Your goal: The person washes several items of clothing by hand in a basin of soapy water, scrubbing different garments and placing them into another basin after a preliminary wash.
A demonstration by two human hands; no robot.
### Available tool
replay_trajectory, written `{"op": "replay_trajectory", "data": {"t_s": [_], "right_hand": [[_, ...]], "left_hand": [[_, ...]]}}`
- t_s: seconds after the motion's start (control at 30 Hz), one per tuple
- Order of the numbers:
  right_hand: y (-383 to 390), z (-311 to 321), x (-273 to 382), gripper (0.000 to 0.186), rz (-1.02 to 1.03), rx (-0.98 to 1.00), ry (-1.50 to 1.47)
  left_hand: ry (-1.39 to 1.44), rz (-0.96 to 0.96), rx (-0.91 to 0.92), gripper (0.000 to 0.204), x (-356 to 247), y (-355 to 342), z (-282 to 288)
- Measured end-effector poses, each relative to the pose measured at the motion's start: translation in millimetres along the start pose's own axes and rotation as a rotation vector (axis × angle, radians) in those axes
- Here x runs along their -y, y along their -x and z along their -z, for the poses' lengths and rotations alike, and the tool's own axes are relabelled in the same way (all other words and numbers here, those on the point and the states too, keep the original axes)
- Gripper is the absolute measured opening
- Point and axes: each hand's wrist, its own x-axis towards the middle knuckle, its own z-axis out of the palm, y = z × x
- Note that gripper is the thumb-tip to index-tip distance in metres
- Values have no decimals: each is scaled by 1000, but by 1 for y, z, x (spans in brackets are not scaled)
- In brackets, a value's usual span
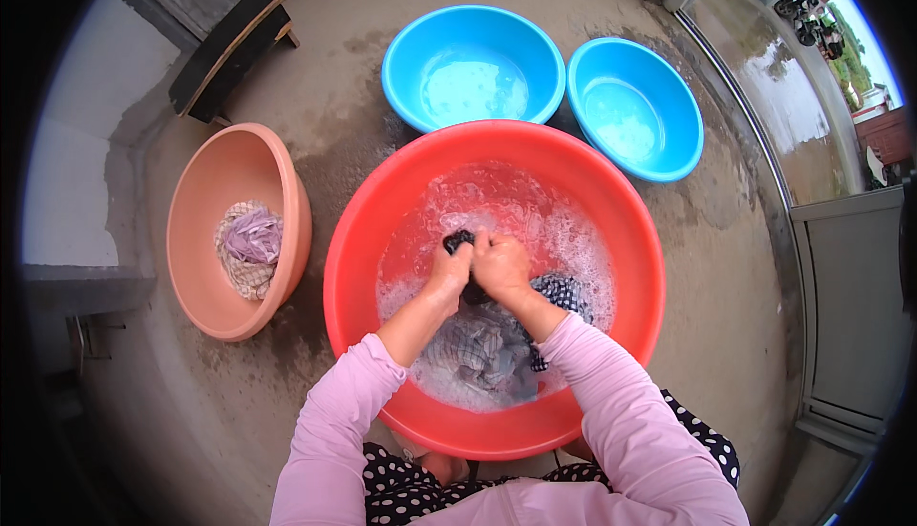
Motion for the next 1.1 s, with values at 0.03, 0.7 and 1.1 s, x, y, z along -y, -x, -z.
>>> {"op": "replay_trajectory", "data": {"t_s": [0.03, 0.7, 1.1], "right_hand": [[-12, 5, -11, 48, -72, -15, -15], [60, -12, 41, 42, 199, 85, -132], [-72, 28, -71, 49, -241, 74, -152]], "left_hand": [[-178, -217, 5, 22, 9, 0, 2], [675, 237, 359, 34, -1, -47, 22], [-530, -295, 17, 45, -40, -6, 65]]}}
